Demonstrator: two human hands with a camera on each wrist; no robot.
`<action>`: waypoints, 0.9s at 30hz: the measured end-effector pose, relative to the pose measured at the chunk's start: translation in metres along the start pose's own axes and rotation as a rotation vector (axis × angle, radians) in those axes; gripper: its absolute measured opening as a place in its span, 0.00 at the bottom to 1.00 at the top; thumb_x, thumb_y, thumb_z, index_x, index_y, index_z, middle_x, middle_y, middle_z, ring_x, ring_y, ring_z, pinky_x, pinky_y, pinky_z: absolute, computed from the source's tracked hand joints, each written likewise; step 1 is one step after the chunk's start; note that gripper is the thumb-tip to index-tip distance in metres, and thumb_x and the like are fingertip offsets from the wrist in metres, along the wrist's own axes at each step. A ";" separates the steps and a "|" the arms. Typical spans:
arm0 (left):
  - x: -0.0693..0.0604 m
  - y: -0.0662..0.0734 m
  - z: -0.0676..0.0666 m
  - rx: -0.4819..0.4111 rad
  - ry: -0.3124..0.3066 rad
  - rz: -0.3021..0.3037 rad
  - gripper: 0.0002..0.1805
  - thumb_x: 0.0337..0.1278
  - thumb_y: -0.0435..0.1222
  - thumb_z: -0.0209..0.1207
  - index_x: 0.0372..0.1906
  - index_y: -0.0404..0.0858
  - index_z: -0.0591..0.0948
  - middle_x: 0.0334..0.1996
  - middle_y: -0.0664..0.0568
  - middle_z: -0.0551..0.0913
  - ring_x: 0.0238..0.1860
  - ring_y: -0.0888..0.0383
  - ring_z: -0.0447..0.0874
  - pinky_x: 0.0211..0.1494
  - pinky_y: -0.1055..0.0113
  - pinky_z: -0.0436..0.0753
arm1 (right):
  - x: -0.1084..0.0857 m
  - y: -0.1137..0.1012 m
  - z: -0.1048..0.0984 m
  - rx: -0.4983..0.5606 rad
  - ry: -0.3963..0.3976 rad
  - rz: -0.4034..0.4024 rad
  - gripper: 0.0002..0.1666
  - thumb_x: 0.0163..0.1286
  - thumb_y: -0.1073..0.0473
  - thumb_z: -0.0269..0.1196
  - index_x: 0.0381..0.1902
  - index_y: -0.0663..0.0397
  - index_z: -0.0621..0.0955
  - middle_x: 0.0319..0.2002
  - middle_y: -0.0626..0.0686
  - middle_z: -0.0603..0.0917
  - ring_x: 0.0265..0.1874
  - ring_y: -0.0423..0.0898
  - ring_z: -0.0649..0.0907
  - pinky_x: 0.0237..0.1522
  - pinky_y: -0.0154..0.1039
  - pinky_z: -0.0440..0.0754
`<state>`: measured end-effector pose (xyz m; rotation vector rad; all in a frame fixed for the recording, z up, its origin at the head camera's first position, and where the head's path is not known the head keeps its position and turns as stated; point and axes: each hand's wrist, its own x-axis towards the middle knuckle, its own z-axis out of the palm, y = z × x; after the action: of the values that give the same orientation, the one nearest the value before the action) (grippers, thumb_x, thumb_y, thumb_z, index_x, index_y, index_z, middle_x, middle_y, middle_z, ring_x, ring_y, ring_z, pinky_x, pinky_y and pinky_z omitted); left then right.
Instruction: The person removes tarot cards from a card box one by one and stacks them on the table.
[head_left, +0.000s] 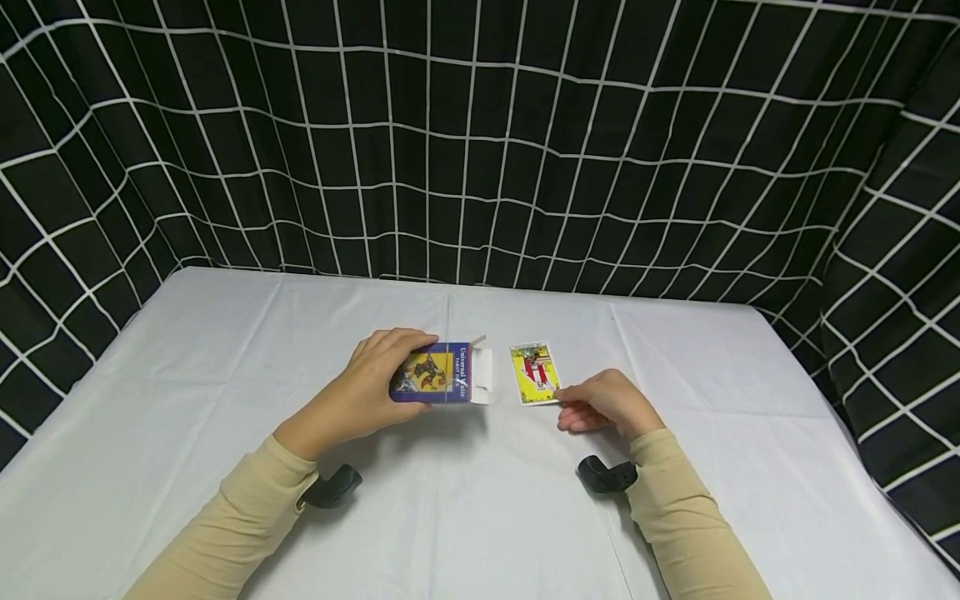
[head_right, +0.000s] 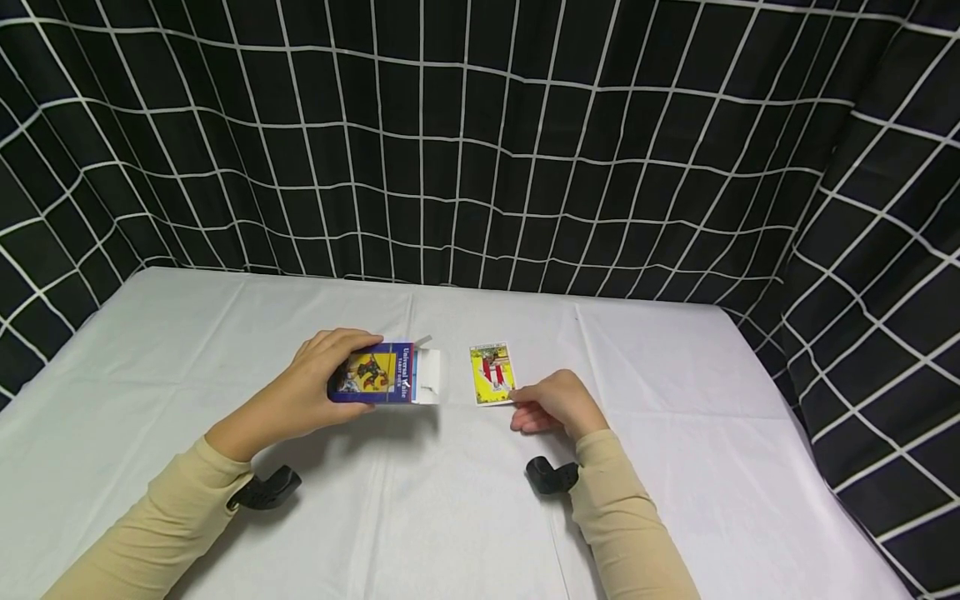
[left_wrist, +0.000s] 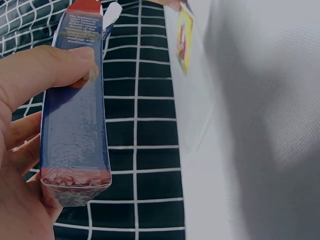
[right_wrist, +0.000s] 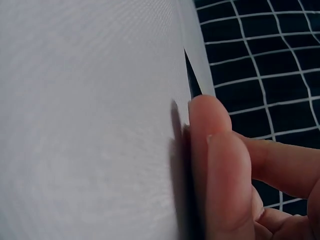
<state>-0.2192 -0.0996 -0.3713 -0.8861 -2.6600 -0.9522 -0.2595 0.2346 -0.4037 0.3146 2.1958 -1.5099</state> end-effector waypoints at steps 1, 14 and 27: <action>0.000 0.000 0.000 -0.001 0.000 -0.001 0.42 0.44 0.37 0.74 0.68 0.38 0.71 0.64 0.46 0.75 0.62 0.48 0.70 0.67 0.47 0.66 | 0.000 0.000 0.000 -0.009 -0.007 0.000 0.11 0.68 0.63 0.63 0.34 0.70 0.81 0.15 0.49 0.85 0.15 0.37 0.85 0.23 0.30 0.84; 0.000 0.001 0.000 -0.004 -0.006 -0.001 0.42 0.44 0.37 0.74 0.68 0.38 0.71 0.64 0.46 0.75 0.63 0.47 0.69 0.68 0.47 0.65 | -0.002 0.000 0.004 -0.107 -0.043 0.010 0.12 0.70 0.61 0.60 0.30 0.66 0.80 0.14 0.48 0.83 0.13 0.36 0.82 0.21 0.29 0.82; -0.001 0.002 0.000 -0.007 -0.012 -0.009 0.42 0.44 0.37 0.74 0.68 0.38 0.71 0.64 0.45 0.75 0.64 0.46 0.69 0.68 0.46 0.65 | -0.002 -0.001 0.009 -0.201 -0.005 0.008 0.13 0.71 0.61 0.59 0.27 0.63 0.77 0.13 0.47 0.81 0.11 0.35 0.81 0.18 0.29 0.80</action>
<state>-0.2177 -0.0988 -0.3705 -0.8847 -2.6749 -0.9615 -0.2559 0.2257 -0.4045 0.2535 2.3162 -1.2705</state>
